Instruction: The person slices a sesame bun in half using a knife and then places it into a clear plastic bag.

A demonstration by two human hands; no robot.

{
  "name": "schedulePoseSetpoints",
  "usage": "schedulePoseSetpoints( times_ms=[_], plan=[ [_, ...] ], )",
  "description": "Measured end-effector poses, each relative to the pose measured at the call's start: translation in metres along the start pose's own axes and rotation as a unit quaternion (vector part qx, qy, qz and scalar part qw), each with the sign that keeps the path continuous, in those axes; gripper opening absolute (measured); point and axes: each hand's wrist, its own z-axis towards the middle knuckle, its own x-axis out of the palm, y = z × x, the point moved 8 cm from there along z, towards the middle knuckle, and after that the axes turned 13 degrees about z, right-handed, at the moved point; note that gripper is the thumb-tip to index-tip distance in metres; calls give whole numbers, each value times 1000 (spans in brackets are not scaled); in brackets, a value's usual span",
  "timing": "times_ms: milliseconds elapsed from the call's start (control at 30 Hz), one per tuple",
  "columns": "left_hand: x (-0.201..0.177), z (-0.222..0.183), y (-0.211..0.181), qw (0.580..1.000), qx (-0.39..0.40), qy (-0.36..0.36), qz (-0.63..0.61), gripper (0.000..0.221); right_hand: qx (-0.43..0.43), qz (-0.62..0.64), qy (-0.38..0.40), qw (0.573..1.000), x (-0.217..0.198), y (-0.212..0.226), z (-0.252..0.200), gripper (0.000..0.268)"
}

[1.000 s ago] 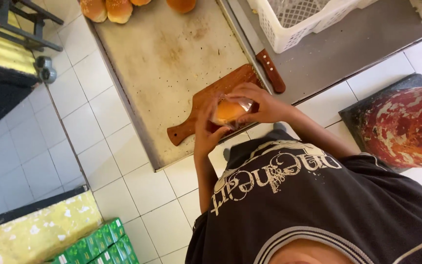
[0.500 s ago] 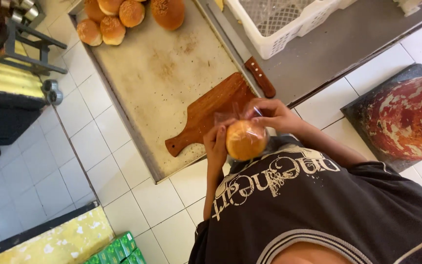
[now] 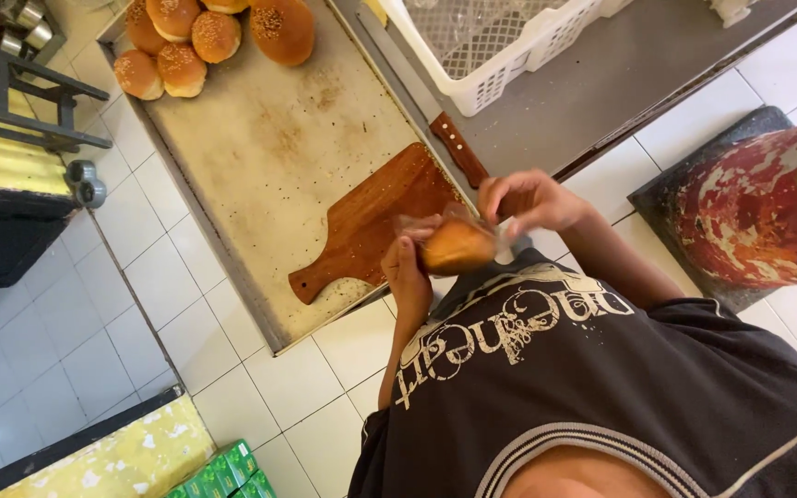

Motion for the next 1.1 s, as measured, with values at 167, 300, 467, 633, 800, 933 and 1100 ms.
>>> schedulePoseSetpoints(
  times_ms=[167,300,467,633,800,933,1100],
  plan=[
    [13,3,-1,996,-4,0,-89,37,-55,65,-77,993,11,40,14,32],
    [31,4,9,992,-18,-9,-124,36,4,-140,-76,987,20,50,1,30],
    [56,14,12,992,12,13,-126,37,-31,-320,-102,941,13,84,-10,14],
    [82,22,12,988,-15,30,-149,37,-56,-382,-43,921,24,118,-5,15],
    [111,31,20,995,-35,53,-81,39,-15,-412,-45,910,5,132,-18,23],
    [131,37,8,987,-43,81,-130,39,24,-471,-48,880,-2,152,-20,29],
    [143,46,-16,992,-27,67,-107,41,48,-420,-20,906,-10,169,-12,56]
  ],
)
